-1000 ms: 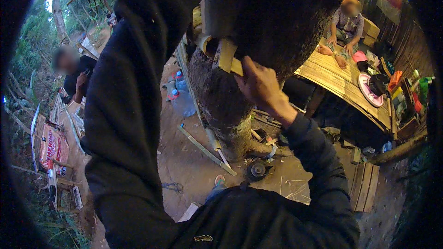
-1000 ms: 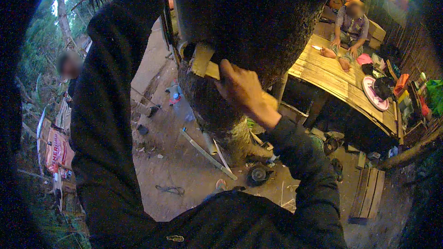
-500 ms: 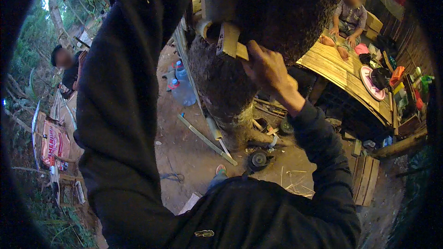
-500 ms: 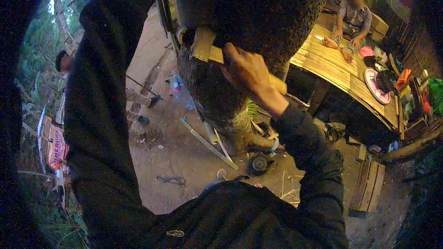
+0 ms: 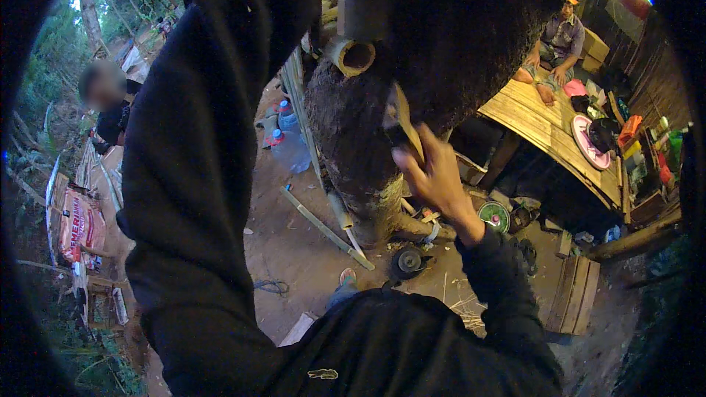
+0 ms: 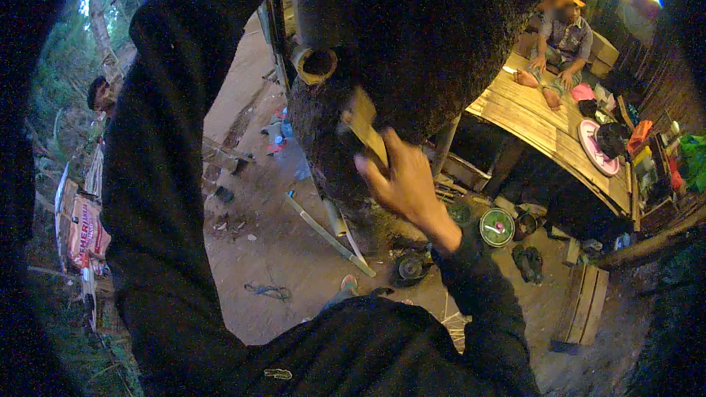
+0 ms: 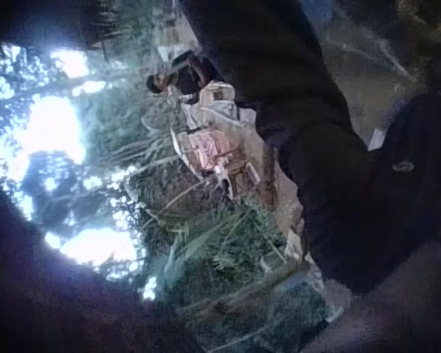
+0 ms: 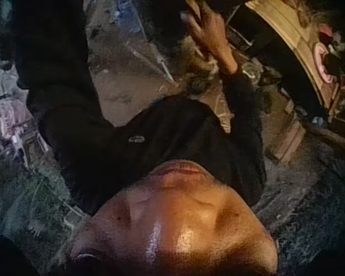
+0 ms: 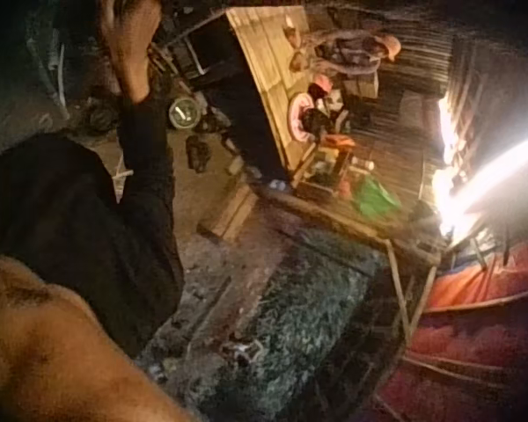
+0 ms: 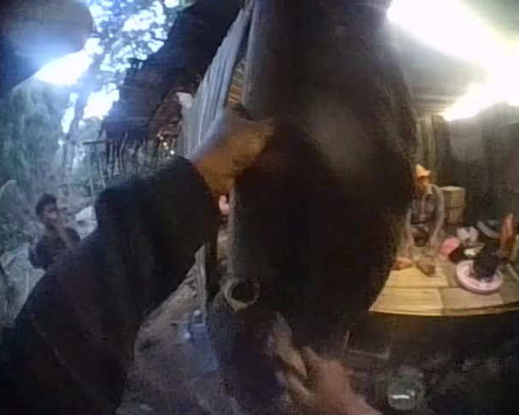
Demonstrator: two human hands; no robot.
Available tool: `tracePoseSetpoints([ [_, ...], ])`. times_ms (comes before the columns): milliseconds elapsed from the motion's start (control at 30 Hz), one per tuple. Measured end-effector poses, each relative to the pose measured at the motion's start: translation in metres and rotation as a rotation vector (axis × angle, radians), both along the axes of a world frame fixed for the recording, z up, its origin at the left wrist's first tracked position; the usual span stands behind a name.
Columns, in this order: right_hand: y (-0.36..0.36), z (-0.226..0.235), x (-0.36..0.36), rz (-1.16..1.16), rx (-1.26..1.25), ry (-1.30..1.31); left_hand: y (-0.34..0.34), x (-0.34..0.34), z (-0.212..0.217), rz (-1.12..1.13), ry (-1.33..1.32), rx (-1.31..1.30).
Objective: The person uses a hammer to drive nails into a vertical bamboo pole, securing horizontal bamboo slats to a wooden post. They repeatedly position the slats and strike them with the hammer to fasten them in place.
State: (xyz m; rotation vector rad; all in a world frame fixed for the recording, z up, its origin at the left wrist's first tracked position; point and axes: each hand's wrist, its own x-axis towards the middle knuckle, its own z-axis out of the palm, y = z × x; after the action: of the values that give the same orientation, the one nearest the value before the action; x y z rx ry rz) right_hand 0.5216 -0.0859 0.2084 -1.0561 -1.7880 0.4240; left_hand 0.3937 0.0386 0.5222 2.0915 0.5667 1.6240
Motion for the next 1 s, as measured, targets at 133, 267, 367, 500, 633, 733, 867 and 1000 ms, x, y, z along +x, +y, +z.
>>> tracePoseSetpoints([
  [133,-0.038,-0.014,0.011,0.099,-0.415,0.296,-0.008,0.001,-0.002,0.068,0.082,0.078],
  [267,-0.054,0.023,-0.002,-0.006,-0.056,0.221,0.000,0.000,-0.001,0.098,0.108,0.141],
  [367,-0.024,0.048,0.006,-0.268,0.336,-0.180,0.006,-0.001,-0.002,0.112,0.122,0.166],
  [500,-0.017,0.101,-0.001,-0.381,0.570,-0.514,0.008,-0.005,0.000,0.114,0.118,0.196],
  [633,0.005,0.127,-0.006,-0.440,0.649,-0.697,0.010,-0.008,0.000,0.112,0.115,0.215],
  [733,0.010,0.130,-0.008,-0.453,0.648,-0.760,0.010,-0.008,-0.001,0.107,0.111,0.225],
  [867,0.009,0.133,-0.016,-0.514,0.640,-0.831,0.010,-0.012,-0.001,0.111,0.115,0.234],
  [1000,0.001,0.139,-0.022,-0.522,0.623,-0.856,0.009,-0.012,-0.003,0.111,0.121,0.234],
])
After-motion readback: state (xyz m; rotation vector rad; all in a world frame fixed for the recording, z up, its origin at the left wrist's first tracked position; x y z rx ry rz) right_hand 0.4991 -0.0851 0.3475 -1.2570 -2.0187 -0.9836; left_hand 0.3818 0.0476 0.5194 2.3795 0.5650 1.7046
